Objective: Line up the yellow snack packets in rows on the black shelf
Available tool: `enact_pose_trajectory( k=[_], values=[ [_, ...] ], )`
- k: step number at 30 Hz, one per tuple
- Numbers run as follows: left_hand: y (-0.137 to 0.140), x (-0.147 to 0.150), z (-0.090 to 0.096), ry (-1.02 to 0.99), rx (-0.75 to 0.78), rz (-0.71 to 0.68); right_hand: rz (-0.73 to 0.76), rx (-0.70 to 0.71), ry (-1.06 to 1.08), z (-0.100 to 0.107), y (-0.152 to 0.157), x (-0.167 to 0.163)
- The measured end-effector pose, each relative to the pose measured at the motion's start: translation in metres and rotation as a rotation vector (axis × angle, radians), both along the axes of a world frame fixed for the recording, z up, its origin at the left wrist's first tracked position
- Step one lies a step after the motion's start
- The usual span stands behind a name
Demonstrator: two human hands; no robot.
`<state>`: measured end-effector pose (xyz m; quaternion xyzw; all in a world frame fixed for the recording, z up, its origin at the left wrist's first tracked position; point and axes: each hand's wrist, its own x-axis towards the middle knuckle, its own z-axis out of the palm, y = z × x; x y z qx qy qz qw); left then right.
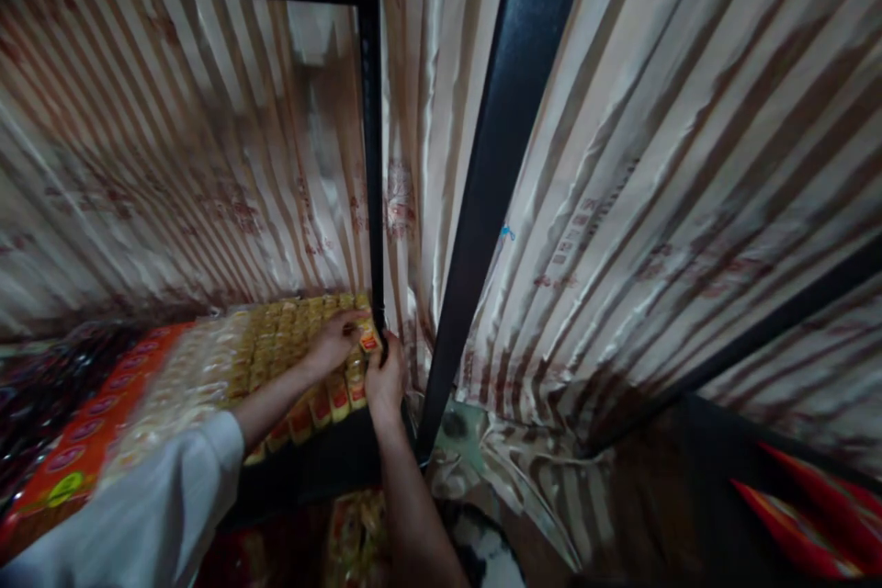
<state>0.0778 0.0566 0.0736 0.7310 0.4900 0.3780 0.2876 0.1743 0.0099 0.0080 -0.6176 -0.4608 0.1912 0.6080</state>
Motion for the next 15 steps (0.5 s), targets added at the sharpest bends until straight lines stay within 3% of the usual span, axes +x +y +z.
enact_pose_trajectory(
  k=[2,7,15],
  values=[
    [0.011,0.007,-0.001,0.042,0.012,0.005,-0.059,0.014,-0.064,0.003,0.006,0.002],
    [0.037,0.019,-0.008,0.206,0.010,0.037,-0.033,-0.019,-0.042,0.001,0.020,0.003],
    [0.061,0.024,-0.030,0.493,0.027,0.027,0.096,-0.190,0.110,-0.028,0.049,0.004]
  ],
)
